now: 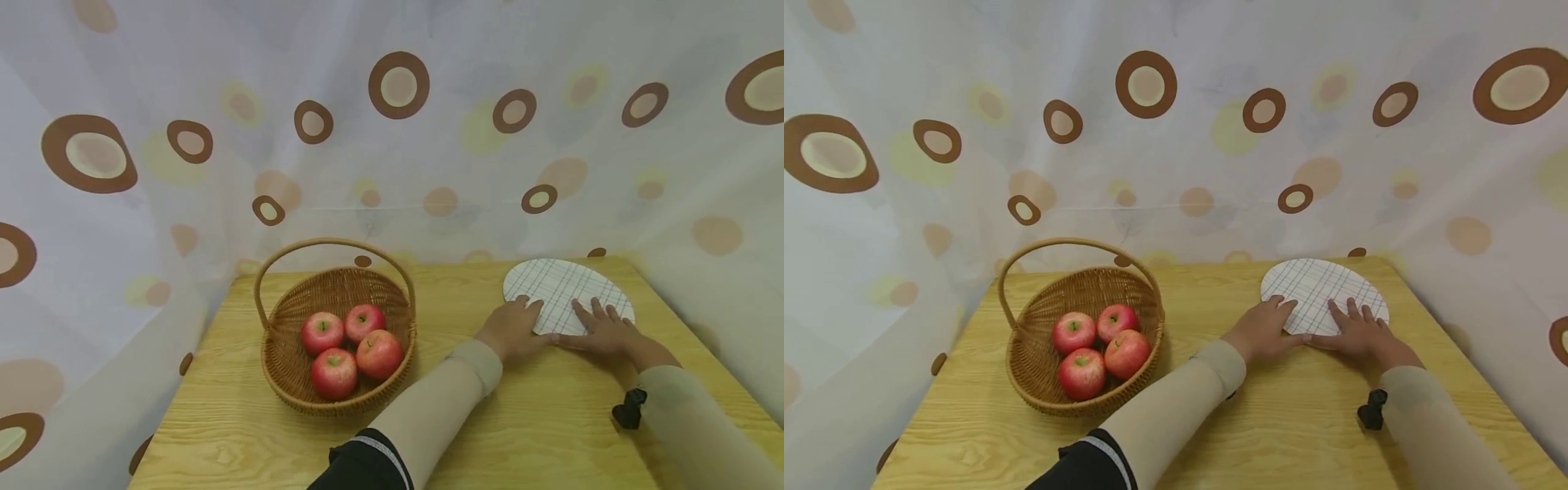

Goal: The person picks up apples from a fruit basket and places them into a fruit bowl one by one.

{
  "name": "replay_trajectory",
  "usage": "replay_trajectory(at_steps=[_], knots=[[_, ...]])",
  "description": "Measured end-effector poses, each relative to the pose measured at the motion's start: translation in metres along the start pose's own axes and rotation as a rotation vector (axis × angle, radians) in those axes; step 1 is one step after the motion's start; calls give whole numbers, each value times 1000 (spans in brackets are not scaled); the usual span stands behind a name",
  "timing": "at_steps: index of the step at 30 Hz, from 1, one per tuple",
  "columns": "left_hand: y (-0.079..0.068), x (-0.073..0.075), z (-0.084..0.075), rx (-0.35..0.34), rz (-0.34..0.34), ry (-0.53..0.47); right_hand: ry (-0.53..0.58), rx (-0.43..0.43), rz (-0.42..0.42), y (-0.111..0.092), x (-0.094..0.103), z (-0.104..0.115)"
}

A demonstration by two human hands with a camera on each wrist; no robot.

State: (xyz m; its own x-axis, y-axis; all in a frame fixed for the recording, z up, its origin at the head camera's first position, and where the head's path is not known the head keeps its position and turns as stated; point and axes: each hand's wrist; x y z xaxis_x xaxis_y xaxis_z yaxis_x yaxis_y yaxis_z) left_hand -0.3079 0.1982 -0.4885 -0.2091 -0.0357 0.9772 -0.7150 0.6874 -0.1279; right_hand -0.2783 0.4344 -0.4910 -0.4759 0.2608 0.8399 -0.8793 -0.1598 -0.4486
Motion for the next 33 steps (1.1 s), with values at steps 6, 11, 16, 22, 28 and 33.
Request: replay_trajectory(at_steps=[6, 11, 16, 22, 28, 33], knots=[[5, 4, 8, 32, 6, 62, -20, 4, -9, -1, 1, 2], [9, 8, 11, 62, 26, 128, -10, 6, -1, -3, 4, 4], [13, 9, 10, 99, 79, 174, -5, 2, 10, -1, 3, 0], [18, 8, 8, 121, 166, 199, -5, -3, 4, 0, -3, -6], [34, 5, 6, 119, 237, 242, -57, 10, 1, -3, 5, -2], [35, 0, 5, 110, 274, 331, -23, 9, 27, 5, -3, -12]])
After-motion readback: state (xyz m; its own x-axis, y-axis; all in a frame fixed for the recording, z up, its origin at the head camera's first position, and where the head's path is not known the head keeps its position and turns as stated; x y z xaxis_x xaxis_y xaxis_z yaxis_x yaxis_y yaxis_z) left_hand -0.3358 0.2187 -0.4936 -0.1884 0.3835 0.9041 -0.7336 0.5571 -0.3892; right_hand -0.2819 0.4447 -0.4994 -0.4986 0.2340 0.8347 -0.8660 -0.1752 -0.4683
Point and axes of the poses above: each hand's wrist, its own y-axis towards the middle knuckle, its own x-axis out of the back of the hand, z = x × y, and after that the axes turned 11 degrees about z, right-handed
